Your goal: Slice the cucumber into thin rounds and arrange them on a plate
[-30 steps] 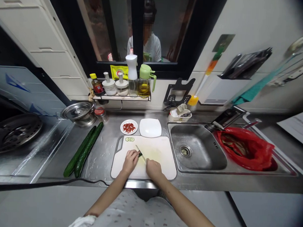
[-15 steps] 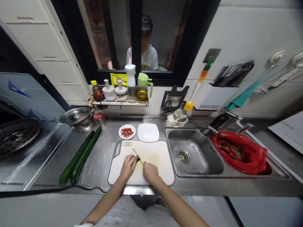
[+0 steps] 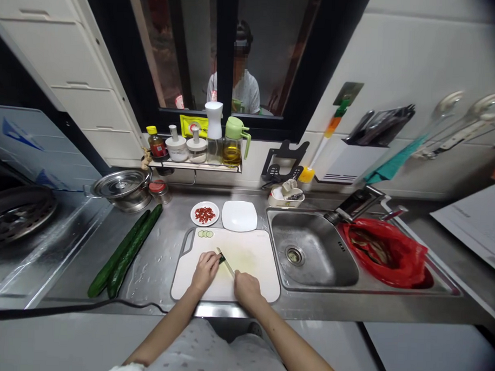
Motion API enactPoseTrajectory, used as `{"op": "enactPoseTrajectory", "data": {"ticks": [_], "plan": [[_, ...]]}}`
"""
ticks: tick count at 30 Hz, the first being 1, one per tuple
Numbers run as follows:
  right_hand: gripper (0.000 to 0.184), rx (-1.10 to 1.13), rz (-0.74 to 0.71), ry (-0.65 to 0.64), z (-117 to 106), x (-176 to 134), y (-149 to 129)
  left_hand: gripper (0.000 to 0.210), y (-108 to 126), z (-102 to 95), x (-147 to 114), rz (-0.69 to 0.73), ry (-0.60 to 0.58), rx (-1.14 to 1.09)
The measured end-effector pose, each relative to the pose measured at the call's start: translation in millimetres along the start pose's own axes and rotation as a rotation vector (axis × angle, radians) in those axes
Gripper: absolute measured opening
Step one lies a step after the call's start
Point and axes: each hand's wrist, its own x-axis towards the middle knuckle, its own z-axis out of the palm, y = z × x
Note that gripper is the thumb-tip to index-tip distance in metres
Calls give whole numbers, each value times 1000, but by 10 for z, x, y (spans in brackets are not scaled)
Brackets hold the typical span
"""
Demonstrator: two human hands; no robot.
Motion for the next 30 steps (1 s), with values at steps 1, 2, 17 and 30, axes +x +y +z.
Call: {"op": "enactPoseTrajectory", "data": {"ticks": [1, 2, 17, 30], "plan": [[31, 0, -1, 1, -5, 19, -12, 26, 0, 0, 0, 0, 1, 2], [31, 0, -1, 1, -11, 43, -26, 26, 0, 0, 0, 0, 2, 4], [31, 15, -8, 17, -124, 290, -189, 26, -38, 25, -13, 10, 6, 13], [29, 67, 20, -7, -113, -5, 2, 21, 86, -81, 81, -83, -28, -20]]}}
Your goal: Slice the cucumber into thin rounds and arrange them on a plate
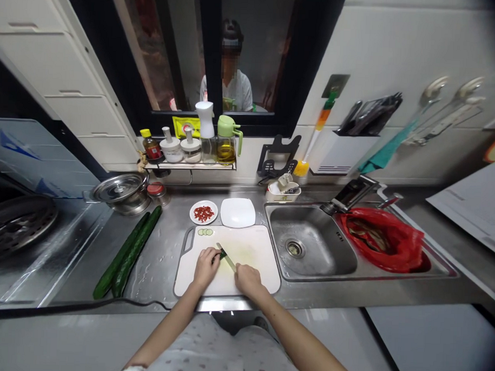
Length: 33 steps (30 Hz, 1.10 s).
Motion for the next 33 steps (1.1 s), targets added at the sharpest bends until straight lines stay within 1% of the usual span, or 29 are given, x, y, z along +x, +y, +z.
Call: {"op": "enactPoseTrajectory", "data": {"ticks": [5, 10, 13, 16, 18, 20, 21, 24, 26, 30, 33], "plan": [[28, 43, 15, -10, -31, -167, 131, 18, -7, 25, 25, -117, 42, -58], [28, 25, 11, 41, -101, -256, 250, 22, -25, 52, 25, -240, 95, -122], [30, -18, 3, 76, -147, -260, 293, 26, -24, 25, 57, -321, 143, -184], [31, -69, 16, 86, -189, -240, 328, 31, -23, -32, 133, -441, 198, -281], [32, -111, 3, 124, -205, -223, 360, 32, -22, -89, 203, -503, 194, -356], [33, -153, -44, 204, -208, -204, 406, 34, -15, -164, 279, -521, 130, -442], [34, -171, -71, 251, -204, -195, 432, 35, -7, -207, 315, -519, 70, -482], [37, -215, -139, 388, -179, -167, 511, 43, 37, -341, 408, -531, -172, -563], [37, -234, -177, 469, -159, -151, 551, 45, 82, -413, 453, -516, -298, -574], [37, -254, -249, 600, -134, -127, 582, 43, 183, -469, 508, -446, -440, -510], [37, -263, -281, 634, -123, -119, 591, 38, 242, -450, 521, -407, -501, -450]]}}
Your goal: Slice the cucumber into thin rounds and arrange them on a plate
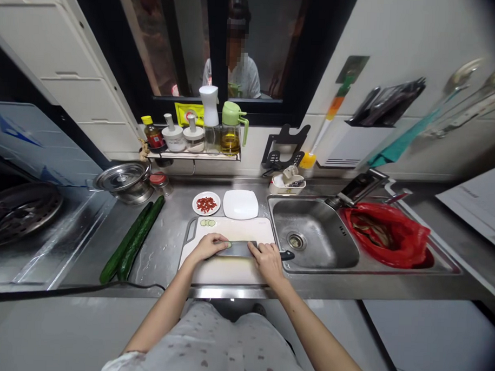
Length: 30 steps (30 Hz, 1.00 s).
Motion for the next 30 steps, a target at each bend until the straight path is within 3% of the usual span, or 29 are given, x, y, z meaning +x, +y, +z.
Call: {"op": "enactPoseTrajectory", "data": {"ticks": [9, 13, 20, 30], "plan": [[36, -20, -2, -33, 92, -58, 63, 26, 49, 91, -23, 129, 47, 141], [35, -10, 19, -54, 121, -67, 91, 21, -30, 153, 55, 133, 146, 85], [34, 0, 76, -60, 169, -107, 198, 19, -355, 92, 367, -85, 494, -17], [34, 16, 126, -79, 240, -177, 295, 22, -430, -98, 697, -274, 580, 280]]}}
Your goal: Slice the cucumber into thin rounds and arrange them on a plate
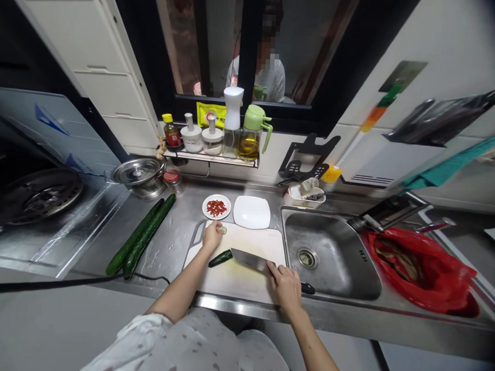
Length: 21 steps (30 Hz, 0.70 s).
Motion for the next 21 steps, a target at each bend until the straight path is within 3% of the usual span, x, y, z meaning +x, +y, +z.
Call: {"op": "enactPoseTrajectory", "data": {"ticks": [6, 14, 21], "plan": [[36, 25, 25, -14, -22, -15, 4, 25, 20, 31, 65, 9, 3, 150], [36, 42, 34, 1, 7, -10, 33, 22, 4, -3, -60, 152, 74, 236], [36, 74, 40, -26, 33, 30, 25, 28, -86, -24, -88, 217, 21, 331]]}}
